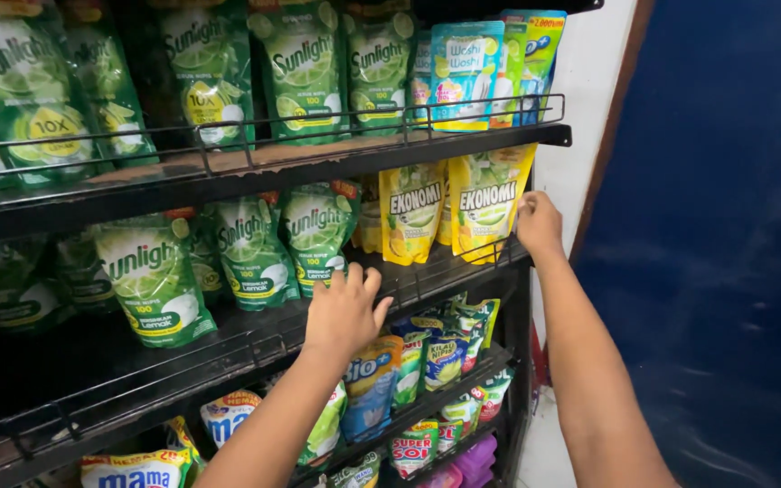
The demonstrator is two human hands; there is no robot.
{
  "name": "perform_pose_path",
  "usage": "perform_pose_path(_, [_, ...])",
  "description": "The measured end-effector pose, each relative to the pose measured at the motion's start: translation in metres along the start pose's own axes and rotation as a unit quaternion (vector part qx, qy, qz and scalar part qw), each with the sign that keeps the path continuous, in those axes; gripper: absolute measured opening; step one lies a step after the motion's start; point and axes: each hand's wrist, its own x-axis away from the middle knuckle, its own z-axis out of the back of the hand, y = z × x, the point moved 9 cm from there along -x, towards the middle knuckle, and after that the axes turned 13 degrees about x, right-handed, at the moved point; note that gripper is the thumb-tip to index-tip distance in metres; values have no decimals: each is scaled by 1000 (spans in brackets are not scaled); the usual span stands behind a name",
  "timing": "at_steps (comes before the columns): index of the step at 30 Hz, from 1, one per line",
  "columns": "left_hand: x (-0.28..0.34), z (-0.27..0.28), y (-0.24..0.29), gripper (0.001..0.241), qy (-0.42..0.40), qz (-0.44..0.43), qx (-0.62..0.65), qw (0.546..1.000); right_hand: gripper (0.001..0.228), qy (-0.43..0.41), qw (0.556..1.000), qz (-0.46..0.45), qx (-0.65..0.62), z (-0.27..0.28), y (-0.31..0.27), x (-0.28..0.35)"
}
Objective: Stocking or organizing liquid detergent refill pouches on a store shelf while sitting on the floor.
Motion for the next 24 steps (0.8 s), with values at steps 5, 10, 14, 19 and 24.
perform_pose_path(5, [0,-2,-1,52,8,-1,0,1000,19,-50,997,-5,66,-13,14,4])
perform_pose_path(10, [0,0,-1,50,16,-7,3,1000,18,-81,987,-55,127,-10,4,12])
perform_pose_path(14, [1,0,-2,49,21,-4,16,1000,14,-50,980,-95,168,11,-21,26])
perform_pose_path(19, [1,-14,-7,49,13,4,12,1000,15,-26,985,-76,154,-11,19,21])
perform_pose_path(24, [7,0,2,61,62,-58,34,996,40,122,987,101,-8,47,-57,137])
